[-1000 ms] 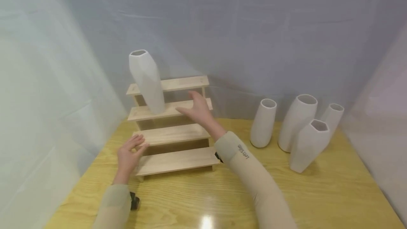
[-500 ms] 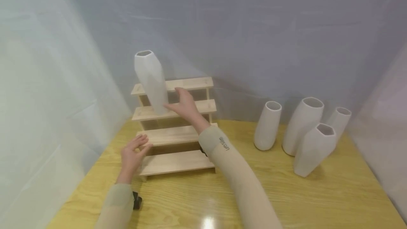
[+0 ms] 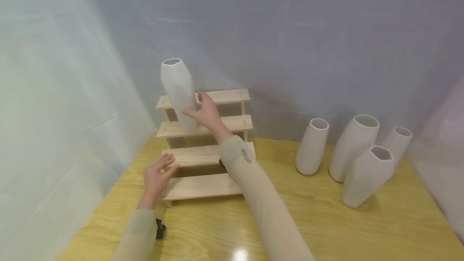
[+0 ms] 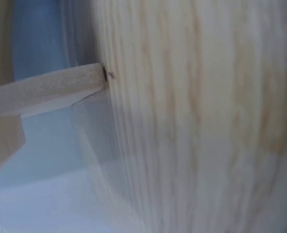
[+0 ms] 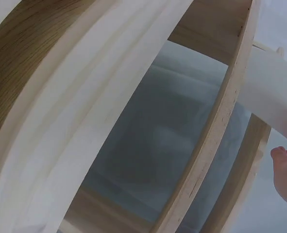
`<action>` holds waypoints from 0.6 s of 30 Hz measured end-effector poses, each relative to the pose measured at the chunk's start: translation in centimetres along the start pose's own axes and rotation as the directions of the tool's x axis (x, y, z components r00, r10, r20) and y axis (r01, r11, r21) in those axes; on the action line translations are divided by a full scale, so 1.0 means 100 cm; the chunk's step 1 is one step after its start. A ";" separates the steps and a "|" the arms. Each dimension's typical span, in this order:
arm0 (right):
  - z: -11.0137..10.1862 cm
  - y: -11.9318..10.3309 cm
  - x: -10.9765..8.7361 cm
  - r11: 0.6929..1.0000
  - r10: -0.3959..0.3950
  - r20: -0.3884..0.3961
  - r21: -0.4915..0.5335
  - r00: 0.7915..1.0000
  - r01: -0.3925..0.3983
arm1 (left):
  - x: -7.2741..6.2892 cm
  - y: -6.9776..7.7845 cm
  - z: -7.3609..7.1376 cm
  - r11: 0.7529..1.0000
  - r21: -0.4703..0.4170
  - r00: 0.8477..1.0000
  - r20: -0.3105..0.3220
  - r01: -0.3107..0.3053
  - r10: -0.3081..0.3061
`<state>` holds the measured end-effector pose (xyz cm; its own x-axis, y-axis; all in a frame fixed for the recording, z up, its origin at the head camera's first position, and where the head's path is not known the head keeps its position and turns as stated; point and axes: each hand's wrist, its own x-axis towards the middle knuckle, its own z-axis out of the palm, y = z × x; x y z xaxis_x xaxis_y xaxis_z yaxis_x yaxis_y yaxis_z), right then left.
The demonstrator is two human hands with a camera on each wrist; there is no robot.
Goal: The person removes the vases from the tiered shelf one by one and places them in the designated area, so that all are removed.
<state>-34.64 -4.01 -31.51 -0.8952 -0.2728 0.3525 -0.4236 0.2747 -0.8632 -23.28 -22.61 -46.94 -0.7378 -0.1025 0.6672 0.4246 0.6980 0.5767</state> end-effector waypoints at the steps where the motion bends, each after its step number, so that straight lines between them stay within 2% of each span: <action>1: 0.000 0.000 0.001 1.000 0.000 0.002 0.008 1.000 0.000 | 0.000 0.000 0.001 1.000 0.003 1.000 -0.001 -0.006 0.006; 12: 0.000 -0.003 0.008 0.994 -0.020 0.042 0.107 0.999 0.016 | 0.001 0.001 0.005 0.998 0.020 0.998 -0.028 -0.062 0.063; 18: 0.000 -0.003 0.007 0.988 -0.029 0.038 0.151 0.999 0.023 | 0.001 0.000 0.006 0.996 0.020 0.996 -0.033 -0.082 0.083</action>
<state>-35.12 -4.29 -31.06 -0.8767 -0.3155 0.3631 -0.4180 0.1262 -0.8996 -23.62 -22.23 -47.17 -0.6826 -0.0673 0.7277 0.4730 0.7184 0.5101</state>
